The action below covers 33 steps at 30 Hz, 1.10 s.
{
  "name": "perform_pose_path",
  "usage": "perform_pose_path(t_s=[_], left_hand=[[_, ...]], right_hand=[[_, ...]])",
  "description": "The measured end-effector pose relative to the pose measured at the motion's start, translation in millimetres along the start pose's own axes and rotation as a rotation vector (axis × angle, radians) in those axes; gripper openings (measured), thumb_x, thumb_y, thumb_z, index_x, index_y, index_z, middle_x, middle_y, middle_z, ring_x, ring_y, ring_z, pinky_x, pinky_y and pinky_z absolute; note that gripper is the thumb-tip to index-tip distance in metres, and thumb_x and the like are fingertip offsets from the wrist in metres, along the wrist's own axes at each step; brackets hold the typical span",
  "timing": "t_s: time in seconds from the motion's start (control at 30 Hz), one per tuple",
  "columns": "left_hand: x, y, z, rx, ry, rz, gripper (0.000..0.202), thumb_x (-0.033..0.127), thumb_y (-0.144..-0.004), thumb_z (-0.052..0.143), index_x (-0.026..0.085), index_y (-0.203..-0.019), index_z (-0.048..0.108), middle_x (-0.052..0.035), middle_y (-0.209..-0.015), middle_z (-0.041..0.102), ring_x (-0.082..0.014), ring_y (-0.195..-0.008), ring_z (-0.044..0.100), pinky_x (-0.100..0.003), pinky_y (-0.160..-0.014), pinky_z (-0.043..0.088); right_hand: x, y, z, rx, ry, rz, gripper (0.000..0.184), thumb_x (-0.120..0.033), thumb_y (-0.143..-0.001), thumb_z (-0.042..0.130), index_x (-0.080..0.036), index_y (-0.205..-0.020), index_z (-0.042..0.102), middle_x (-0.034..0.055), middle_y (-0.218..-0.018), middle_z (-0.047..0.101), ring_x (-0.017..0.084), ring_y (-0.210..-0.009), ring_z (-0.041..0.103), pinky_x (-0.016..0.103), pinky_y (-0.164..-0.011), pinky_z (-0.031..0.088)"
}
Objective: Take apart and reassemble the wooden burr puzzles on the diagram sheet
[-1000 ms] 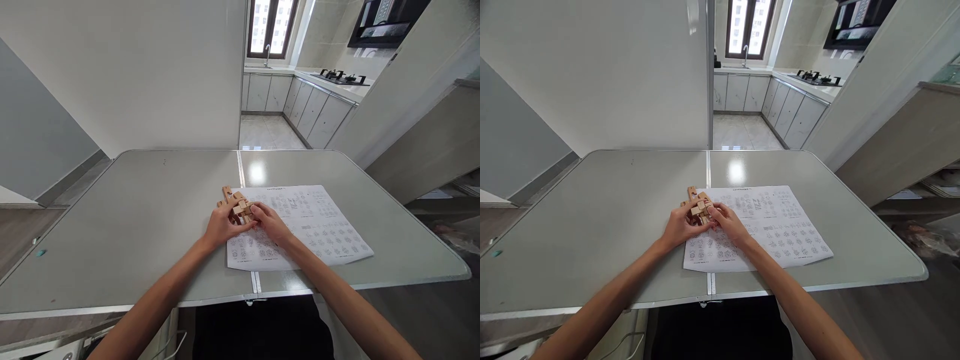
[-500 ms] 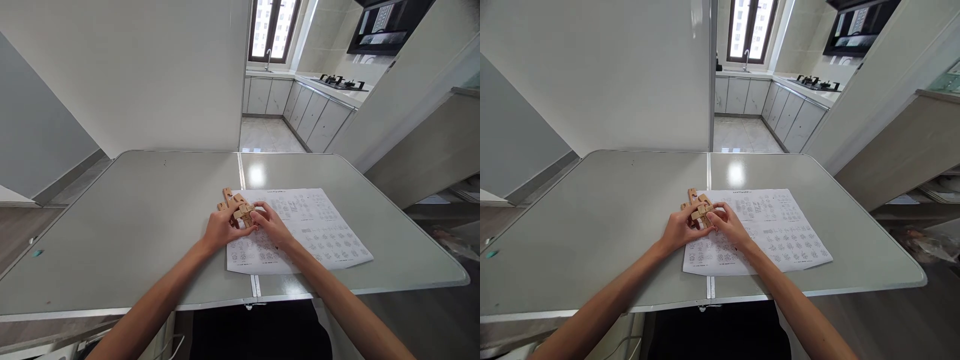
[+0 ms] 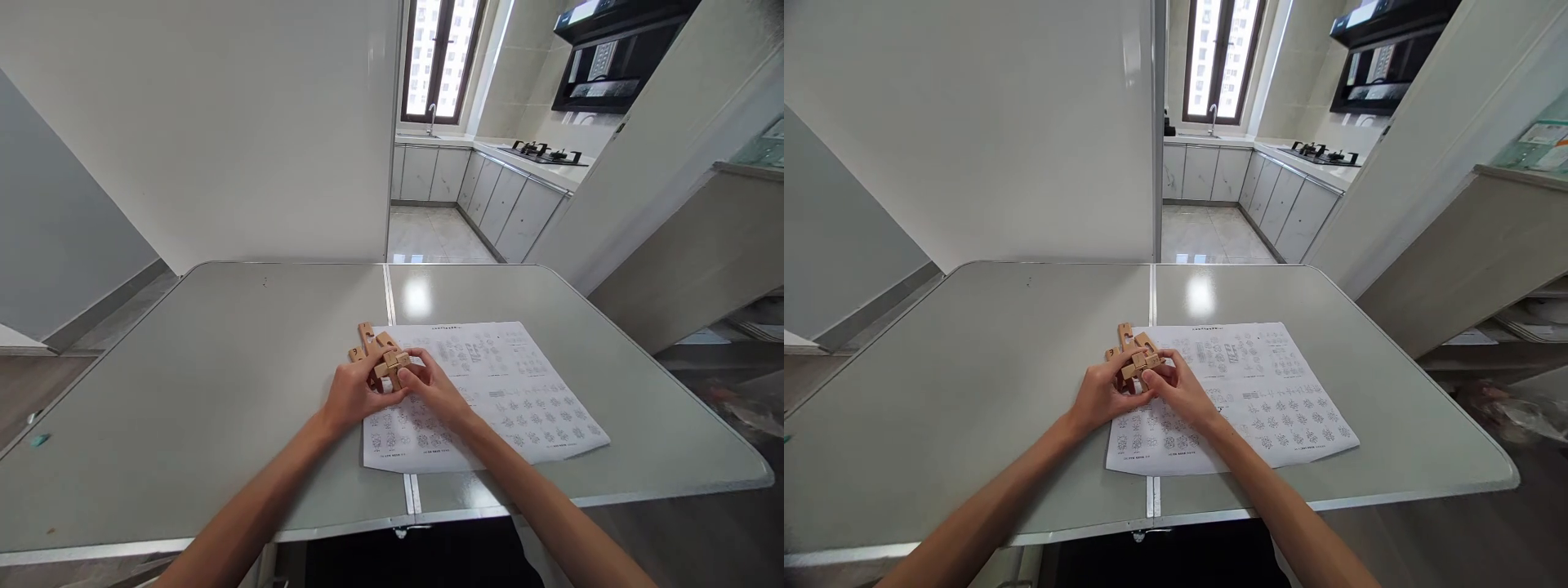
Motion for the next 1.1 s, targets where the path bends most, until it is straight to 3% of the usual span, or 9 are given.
perform_pose_path(t_s=[0.13, 0.27, 0.4, 0.53, 0.73, 0.87, 0.97, 1.03, 1.1], left_hand=[[-1, -3, -1.7, 0.039, 0.102, -0.093, 0.060, 0.049, -0.077, 0.084, 0.020, -0.126, 0.067, 0.0017, -0.074, 0.071, -0.0120, -0.054, 0.060, -0.023, -0.054, 0.052], [-2, -4, -1.1, -0.051, 0.238, -0.114, 0.061, 0.050, -0.078, 0.083, 0.020, -0.128, 0.067, 0.0028, -0.074, 0.069, -0.0104, -0.054, 0.059, -0.021, -0.051, 0.051], [-5, -3, -0.4, -0.083, 0.228, -0.086, 0.063, 0.049, -0.077, 0.084, 0.021, -0.130, 0.066, -0.0008, -0.088, 0.075, -0.0136, -0.064, 0.067, -0.024, -0.060, 0.058], [-6, -1, -1.3, -0.105, 0.129, -0.010, 0.062, 0.047, -0.079, 0.083, 0.024, -0.133, 0.063, -0.0036, -0.102, 0.078, -0.0141, -0.065, 0.068, -0.027, -0.062, 0.059], [-9, 0, -5.0, -0.110, -0.069, 0.121, 0.060, 0.045, -0.082, 0.080, 0.025, -0.135, 0.060, -0.0041, -0.102, 0.078, -0.0154, -0.066, 0.068, -0.028, -0.065, 0.057], [-15, -2, -5.5, -0.121, -0.160, 0.158, 0.067, 0.051, -0.085, 0.078, 0.027, -0.143, 0.055, -0.0061, -0.111, 0.078, -0.0192, -0.075, 0.072, -0.033, -0.075, 0.058], [-20, -5, -3.9, -0.117, -0.187, 0.138, 0.082, 0.052, -0.087, 0.077, 0.028, -0.156, 0.040, -0.0124, -0.138, 0.067, -0.0275, -0.106, 0.072, -0.042, -0.095, 0.056], [-23, -7, -2.3, -0.097, -0.220, 0.126, 0.087, 0.051, -0.089, 0.075, 0.027, -0.161, 0.032, -0.0151, -0.151, 0.057, -0.0325, -0.131, 0.060, -0.048, -0.108, 0.049], [-25, -8, -0.9, -0.051, -0.273, 0.097, 0.080, 0.048, -0.093, 0.071, 0.027, -0.160, 0.033, -0.0154, -0.155, 0.053, -0.0338, -0.141, 0.051, -0.051, -0.114, 0.044]], right_hand=[[6, -4, 1, 0.050, 0.063, -0.077, 0.054, -0.072, -0.097, 0.053, -0.027, -0.126, 0.056, 0.0054, -0.102, 0.075, 0.020, -0.080, 0.070, 0.035, -0.074, 0.057], [7, -4, -1, 0.102, 0.268, -0.189, 0.047, -0.065, -0.102, 0.048, -0.025, -0.125, 0.058, 0.0003, -0.079, 0.069, 0.018, -0.065, 0.061, 0.031, -0.063, 0.051], [7, -2, -3, 0.179, 0.456, -0.271, 0.039, -0.058, -0.105, 0.046, -0.025, -0.107, 0.065, 0.0004, -0.075, 0.065, 0.018, -0.062, 0.057, 0.030, -0.061, 0.045], [5, -3, -4, 0.185, 0.465, -0.265, 0.040, -0.059, -0.103, 0.049, -0.025, -0.088, 0.064, -0.0011, -0.067, 0.057, 0.018, -0.060, 0.050, 0.030, -0.059, 0.039], [5, -7, -9, 0.108, 0.346, -0.140, 0.051, -0.070, -0.096, 0.056, -0.024, -0.073, 0.058, -0.0021, -0.064, 0.052, 0.016, -0.058, 0.045, 0.029, -0.055, 0.036], [5, -10, -9, 0.076, 0.207, -0.083, 0.051, -0.070, -0.093, 0.062, -0.023, -0.074, 0.055, -0.0042, -0.061, 0.050, 0.013, -0.053, 0.045, 0.027, -0.053, 0.038], [6, -13, -12, 0.136, -0.008, -0.033, 0.052, -0.071, -0.088, 0.069, -0.022, -0.077, 0.055, -0.0055, -0.061, 0.052, 0.010, -0.049, 0.045, 0.026, -0.049, 0.039], [7, -17, -18, 0.218, -0.163, -0.009, 0.050, -0.069, -0.084, 0.075, -0.021, -0.081, 0.058, -0.0039, -0.068, 0.057, 0.009, -0.049, 0.046, 0.025, -0.047, 0.039], [10, -21, -28, 0.309, -0.305, -0.015, 0.045, -0.061, -0.081, 0.081, -0.020, -0.088, 0.064, -0.0003, -0.081, 0.065, 0.008, -0.052, 0.048, 0.024, -0.045, 0.041]])
Point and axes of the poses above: each hand's wrist, its own y-axis away from the middle knuckle, its own z-axis out of the palm, x = y × z, the point moved 1 cm from there along -y, towards the middle knuckle
